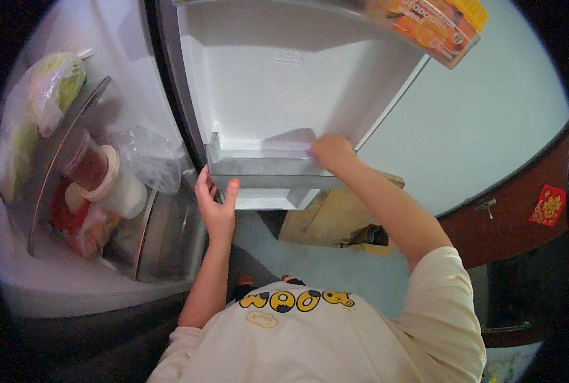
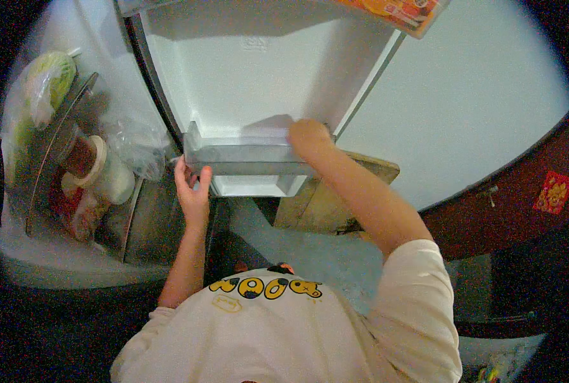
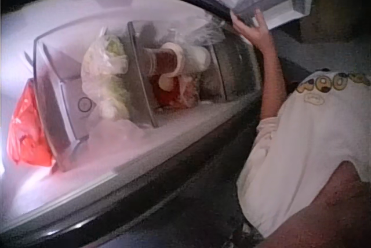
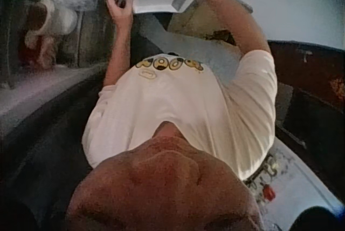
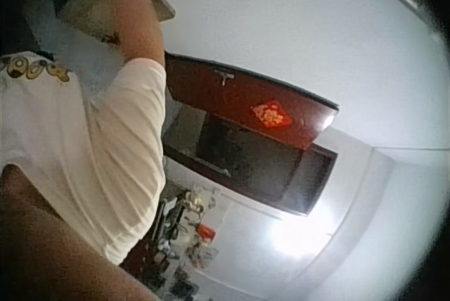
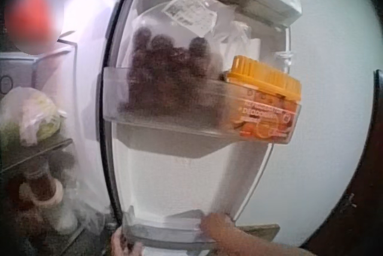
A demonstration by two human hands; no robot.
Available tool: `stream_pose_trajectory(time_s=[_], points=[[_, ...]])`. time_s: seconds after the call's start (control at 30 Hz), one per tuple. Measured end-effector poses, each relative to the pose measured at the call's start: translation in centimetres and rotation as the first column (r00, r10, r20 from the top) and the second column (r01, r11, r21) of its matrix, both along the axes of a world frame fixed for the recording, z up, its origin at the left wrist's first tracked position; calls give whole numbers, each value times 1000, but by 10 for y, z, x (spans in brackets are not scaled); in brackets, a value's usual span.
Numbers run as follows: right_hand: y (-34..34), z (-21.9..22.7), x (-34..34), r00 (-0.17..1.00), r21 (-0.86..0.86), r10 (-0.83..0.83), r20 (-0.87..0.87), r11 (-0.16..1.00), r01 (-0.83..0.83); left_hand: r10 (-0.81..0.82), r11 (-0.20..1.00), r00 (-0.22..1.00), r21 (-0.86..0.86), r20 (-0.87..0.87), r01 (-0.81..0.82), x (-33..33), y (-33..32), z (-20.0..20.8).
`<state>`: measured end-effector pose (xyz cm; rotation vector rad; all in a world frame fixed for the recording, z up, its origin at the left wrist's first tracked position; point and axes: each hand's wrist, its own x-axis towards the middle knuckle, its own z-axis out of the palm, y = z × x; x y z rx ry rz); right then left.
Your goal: The person cleans the inside of a refrigerator with a cloth, wiping shelves and door compartments. Then the person moves to the kitchen sink, washes hands, and pours rice and green beans into a pot.
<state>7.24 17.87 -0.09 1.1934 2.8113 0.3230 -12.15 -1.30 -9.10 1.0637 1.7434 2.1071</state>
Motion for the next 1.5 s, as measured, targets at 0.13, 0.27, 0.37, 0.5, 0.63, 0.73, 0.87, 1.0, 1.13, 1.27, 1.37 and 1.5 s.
stream_pose_trajectory(time_s=[0.13,0.27,0.37,0.5,0.63,0.73,0.87,1.0,1.13,1.27,1.37,1.5], points=[[0,1,-1,999,8,1,40,1000,-1,-102,993,935,-22,340,116,-1,10,25],[-11,-5,-67,978,-51,84,-188,994,-96,-113,988,970,-83,215,133,-6,13,17],[-34,-26,-138,857,-98,281,-432,930,-354,-116,991,961,-38,250,130,-11,12,12],[-35,-32,-162,859,-9,347,-377,926,-378,-124,992,963,-3,240,129,-12,9,15],[-1,-16,-93,894,-74,393,-213,906,-416,-86,996,960,13,265,86,-10,13,7],[-1,-5,-23,982,-62,155,-109,985,-162,-17,998,954,-49,300,33,-3,13,16],[-20,34,-1,985,-136,120,126,985,-103,8,1000,951,-16,309,-4,0,16,15],[1,-9,-34,989,-38,150,-13,988,-150,39,994,961,-110,274,-9,2,20,15],[-19,0,-79,985,-28,167,-49,985,-168,-12,998,972,-55,235,26,0,19,8],[-7,-44,-103,814,-125,402,-420,863,-490,14,1000,962,-15,271,-10,5,25,6],[-12,-30,-116,756,-174,448,-477,796,-580,-13,1000,954,28,300,4,3,20,7],[-1,-18,-92,869,-238,345,-354,866,-440,-45,999,958,31,285,38,-2,13,7]])
